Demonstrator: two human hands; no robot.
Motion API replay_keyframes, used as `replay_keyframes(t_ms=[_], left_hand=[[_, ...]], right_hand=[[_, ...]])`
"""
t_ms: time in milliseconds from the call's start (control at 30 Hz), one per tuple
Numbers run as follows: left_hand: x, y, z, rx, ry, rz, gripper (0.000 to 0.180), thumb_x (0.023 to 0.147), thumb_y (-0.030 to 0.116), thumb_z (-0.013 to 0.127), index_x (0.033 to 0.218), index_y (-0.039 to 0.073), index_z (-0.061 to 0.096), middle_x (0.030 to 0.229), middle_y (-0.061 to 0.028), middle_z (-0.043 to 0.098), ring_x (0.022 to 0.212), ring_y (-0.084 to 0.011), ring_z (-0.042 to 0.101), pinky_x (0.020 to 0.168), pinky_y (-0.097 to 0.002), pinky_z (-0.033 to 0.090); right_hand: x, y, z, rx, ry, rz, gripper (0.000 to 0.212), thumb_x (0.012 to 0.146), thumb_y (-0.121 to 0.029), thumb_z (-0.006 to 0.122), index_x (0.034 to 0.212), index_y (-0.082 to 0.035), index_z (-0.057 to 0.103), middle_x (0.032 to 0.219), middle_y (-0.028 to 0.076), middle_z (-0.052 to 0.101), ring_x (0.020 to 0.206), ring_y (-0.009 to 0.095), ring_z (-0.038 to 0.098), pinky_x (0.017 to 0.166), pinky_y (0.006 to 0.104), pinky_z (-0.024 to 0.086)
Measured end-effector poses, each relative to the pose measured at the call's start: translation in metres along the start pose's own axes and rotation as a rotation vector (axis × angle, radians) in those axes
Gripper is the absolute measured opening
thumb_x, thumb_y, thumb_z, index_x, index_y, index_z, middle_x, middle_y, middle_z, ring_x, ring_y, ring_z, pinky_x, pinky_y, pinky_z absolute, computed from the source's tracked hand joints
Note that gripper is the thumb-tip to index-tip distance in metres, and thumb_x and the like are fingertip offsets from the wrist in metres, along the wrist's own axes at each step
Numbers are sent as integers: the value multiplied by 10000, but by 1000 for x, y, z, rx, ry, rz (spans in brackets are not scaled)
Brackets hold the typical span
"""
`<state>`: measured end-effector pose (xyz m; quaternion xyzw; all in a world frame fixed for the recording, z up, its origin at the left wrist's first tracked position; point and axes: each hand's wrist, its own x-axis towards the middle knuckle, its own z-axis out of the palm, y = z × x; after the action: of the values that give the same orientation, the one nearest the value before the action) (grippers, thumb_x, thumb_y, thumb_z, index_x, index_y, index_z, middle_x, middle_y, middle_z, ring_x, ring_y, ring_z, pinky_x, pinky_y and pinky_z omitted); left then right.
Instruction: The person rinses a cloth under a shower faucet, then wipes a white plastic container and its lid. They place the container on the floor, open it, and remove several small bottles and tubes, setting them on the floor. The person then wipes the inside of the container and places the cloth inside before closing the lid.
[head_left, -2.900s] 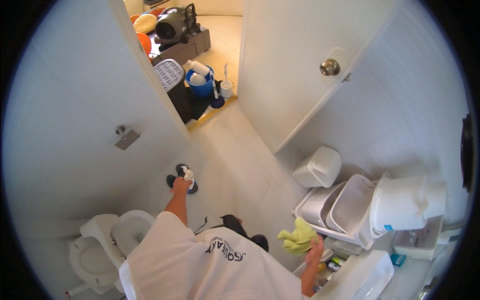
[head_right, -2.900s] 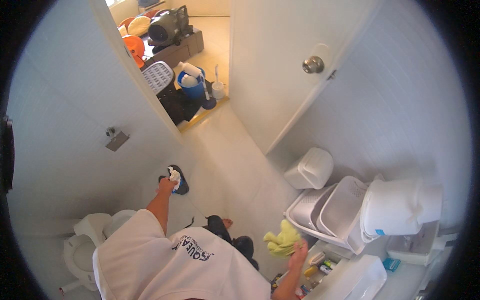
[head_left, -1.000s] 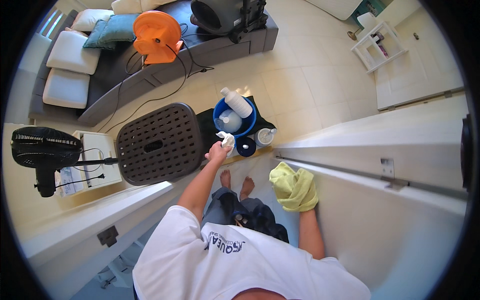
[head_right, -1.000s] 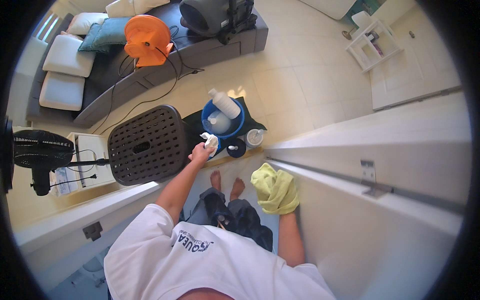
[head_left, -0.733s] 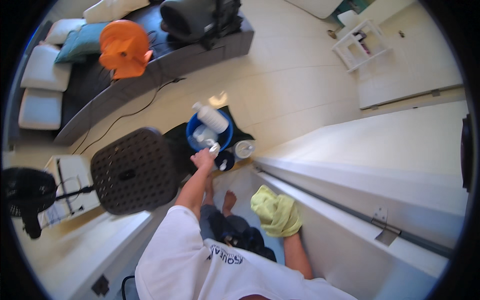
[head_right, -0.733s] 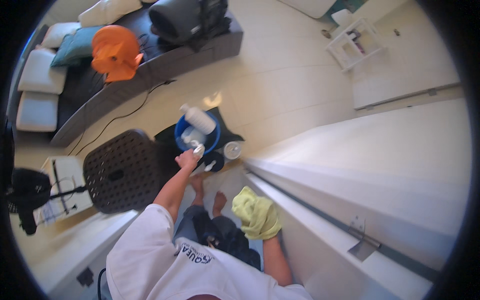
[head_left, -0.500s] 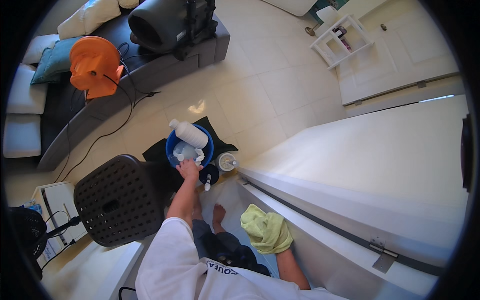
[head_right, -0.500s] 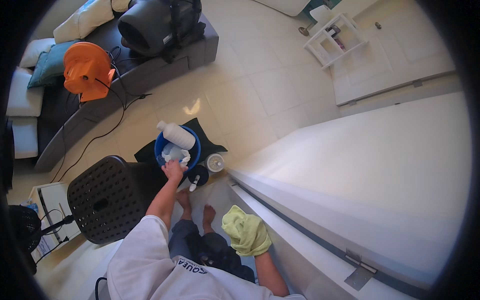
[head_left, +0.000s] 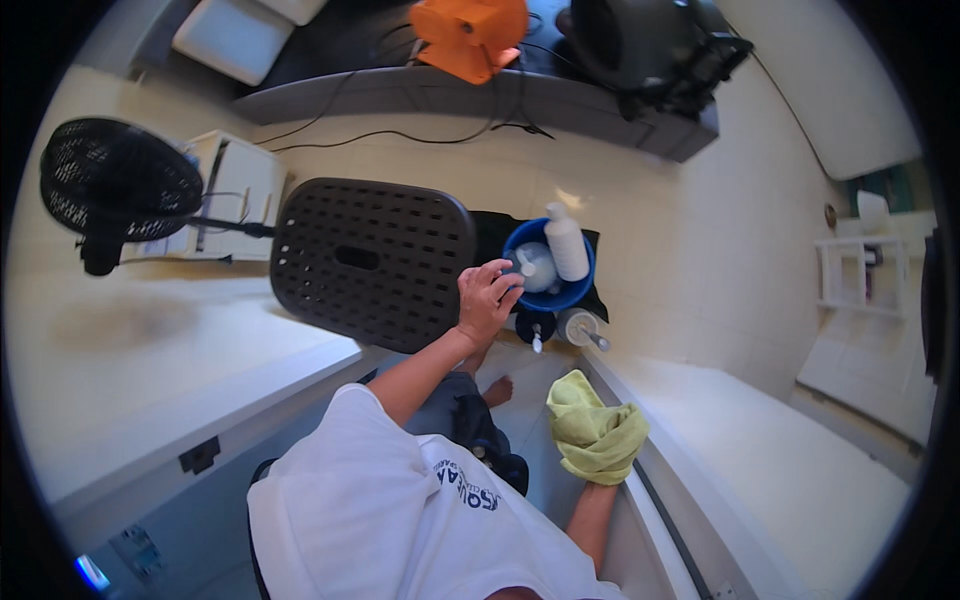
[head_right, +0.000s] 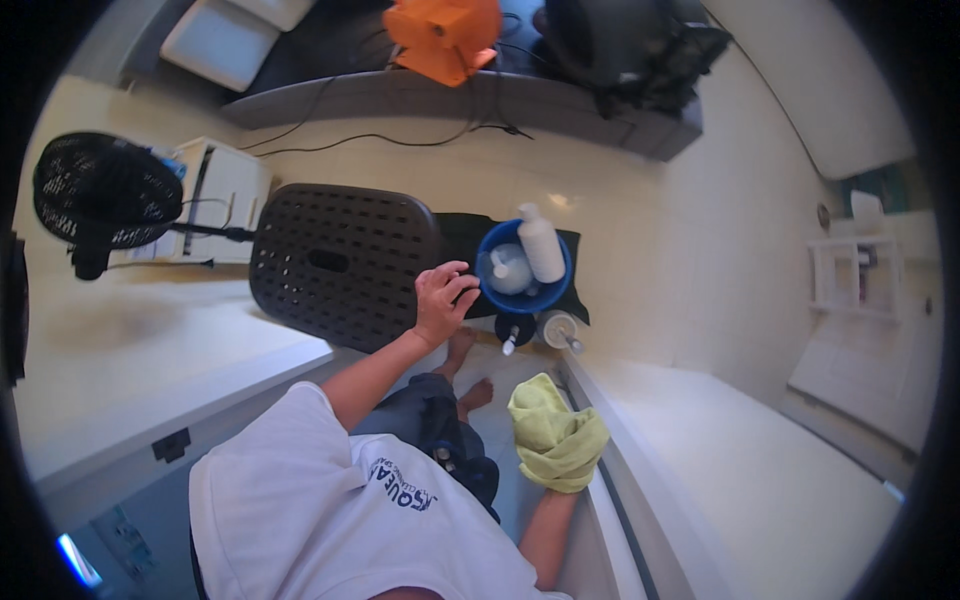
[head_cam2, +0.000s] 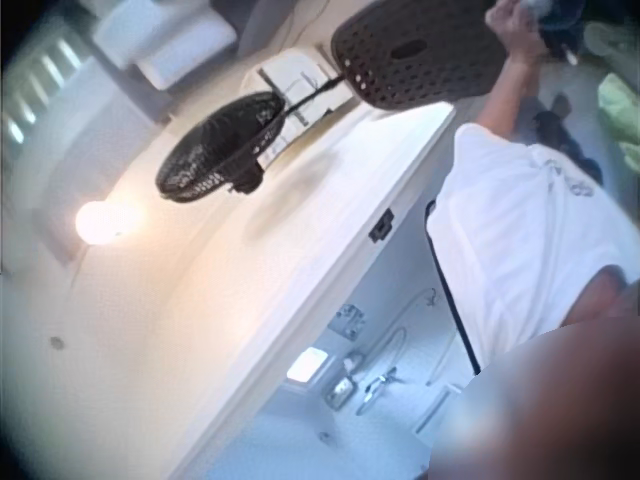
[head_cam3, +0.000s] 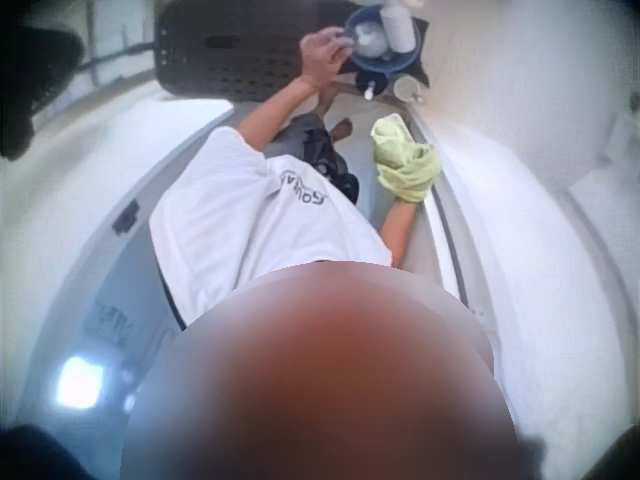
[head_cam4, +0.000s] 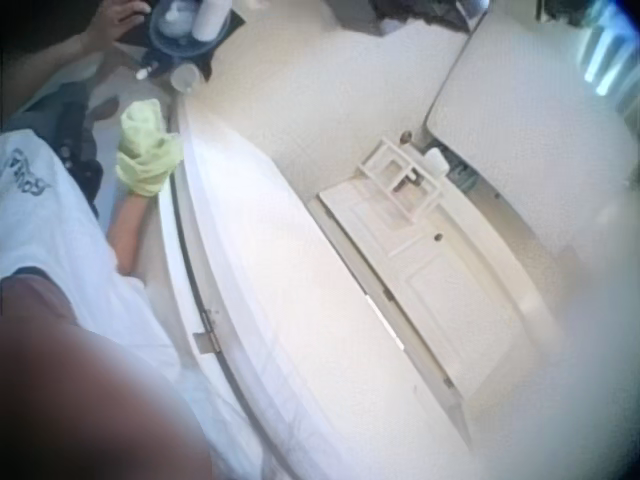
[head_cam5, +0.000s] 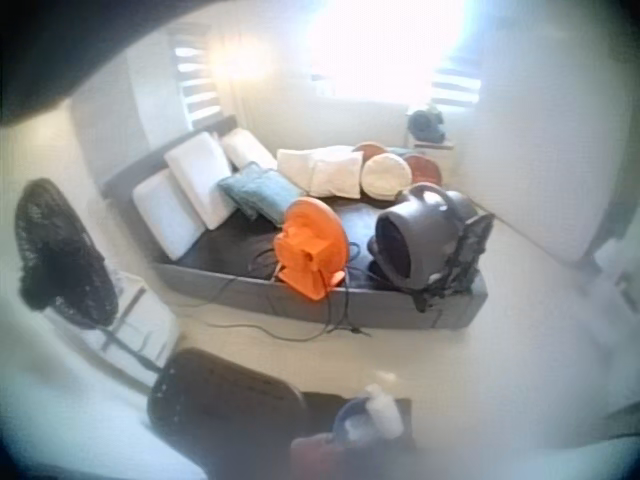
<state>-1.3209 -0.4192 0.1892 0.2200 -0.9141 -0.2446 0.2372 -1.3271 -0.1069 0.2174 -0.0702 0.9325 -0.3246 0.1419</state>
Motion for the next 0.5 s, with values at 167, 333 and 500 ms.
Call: replay_keyframes(t_ms=[167, 333, 500], left_hand=[[-50, -32, -71, 67, 443, -274, 440, 685, 200, 612, 1088, 79, 480, 1100, -115, 470, 1022, -276, 446, 868, -388, 325], [-124, -81, -56, -331, 717, -1701, 585, 724, 252, 611, 1198, 10, 371, 1200, -155, 420, 1104, -320, 404, 930, -441, 326], [-155, -119, -35, -1006, 741, -2024, 640, 735, 390, 631, 1217, 77, 351, 1190, -122, 444, 1045, -314, 478, 800, -517, 418]], right_hand=[[25, 11, 19, 890, 27, 156, 318, 842, -220, 522, 1099, -59, 429, 1007, 13, 446, 898, 126, 436, 814, 233, 368], [41, -12, 25, 675, -25, -47, 281, 860, -251, 487, 1073, -73, 441, 931, -9, 444, 855, 109, 431, 792, 224, 366], [37, -64, -1, 622, -232, -210, 204, 878, -287, 427, 916, -89, 455, 784, -32, 377, 698, 89, 369, 641, 211, 339]])
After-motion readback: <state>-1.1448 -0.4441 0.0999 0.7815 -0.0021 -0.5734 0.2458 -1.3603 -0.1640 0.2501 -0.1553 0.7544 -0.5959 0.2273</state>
